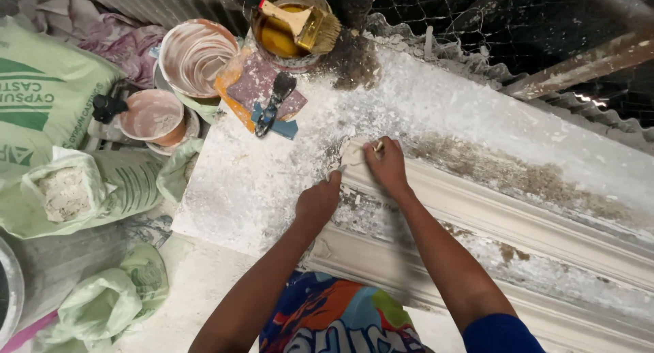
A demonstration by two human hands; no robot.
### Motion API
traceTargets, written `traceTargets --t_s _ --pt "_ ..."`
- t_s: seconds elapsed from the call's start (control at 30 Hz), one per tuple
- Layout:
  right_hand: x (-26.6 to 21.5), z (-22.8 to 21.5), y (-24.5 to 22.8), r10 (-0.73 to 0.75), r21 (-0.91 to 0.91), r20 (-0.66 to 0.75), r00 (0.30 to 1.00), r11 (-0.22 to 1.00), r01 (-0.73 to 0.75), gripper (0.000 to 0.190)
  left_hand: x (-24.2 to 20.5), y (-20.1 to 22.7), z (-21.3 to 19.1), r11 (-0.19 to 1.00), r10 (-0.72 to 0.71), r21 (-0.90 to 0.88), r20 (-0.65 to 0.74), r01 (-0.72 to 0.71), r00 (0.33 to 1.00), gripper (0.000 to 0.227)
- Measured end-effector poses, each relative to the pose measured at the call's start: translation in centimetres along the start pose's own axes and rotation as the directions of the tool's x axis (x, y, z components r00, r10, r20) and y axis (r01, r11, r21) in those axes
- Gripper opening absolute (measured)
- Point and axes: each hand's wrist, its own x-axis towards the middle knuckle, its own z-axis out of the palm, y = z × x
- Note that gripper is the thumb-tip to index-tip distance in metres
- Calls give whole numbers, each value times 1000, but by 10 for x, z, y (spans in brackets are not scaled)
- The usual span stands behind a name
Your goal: Cleaning and shaping decorative plaster molding pieces using a manual scraper on a workshop bench.
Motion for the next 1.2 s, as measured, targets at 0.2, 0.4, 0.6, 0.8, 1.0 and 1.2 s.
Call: traceTargets --t_s 0.2,0.4,0.6,0.8,1.0,1.2 --pt "-8 -4 -8 -379 -310 71 923 871 382 21 -20 33 -56 986 -99 -122 109 112 989 23" --pt "-8 -3 -6 -521 -415 67 851 761 499 21 69 20 -18 972 -106 -200 85 122 991 26" --pt "-6 0 11 -505 -388 102 857 773 502 23 47 -15 -40 996 38 -87 154 -24 987 43" --pt "-10 -11 -22 -588 -331 42 808 755 567 29 23 -2 -51 996 65 53 109 -72 992 27" --pt "-9 1 -8 -589 -354 -2 808 756 550 29 51 4 -57 998 68 -16 156 -66 985 21" --pt "-7 -6 -23 -597 -367 -6 802 747 554 25 120 -1 -7 993 -49 -97 218 71 975 35"
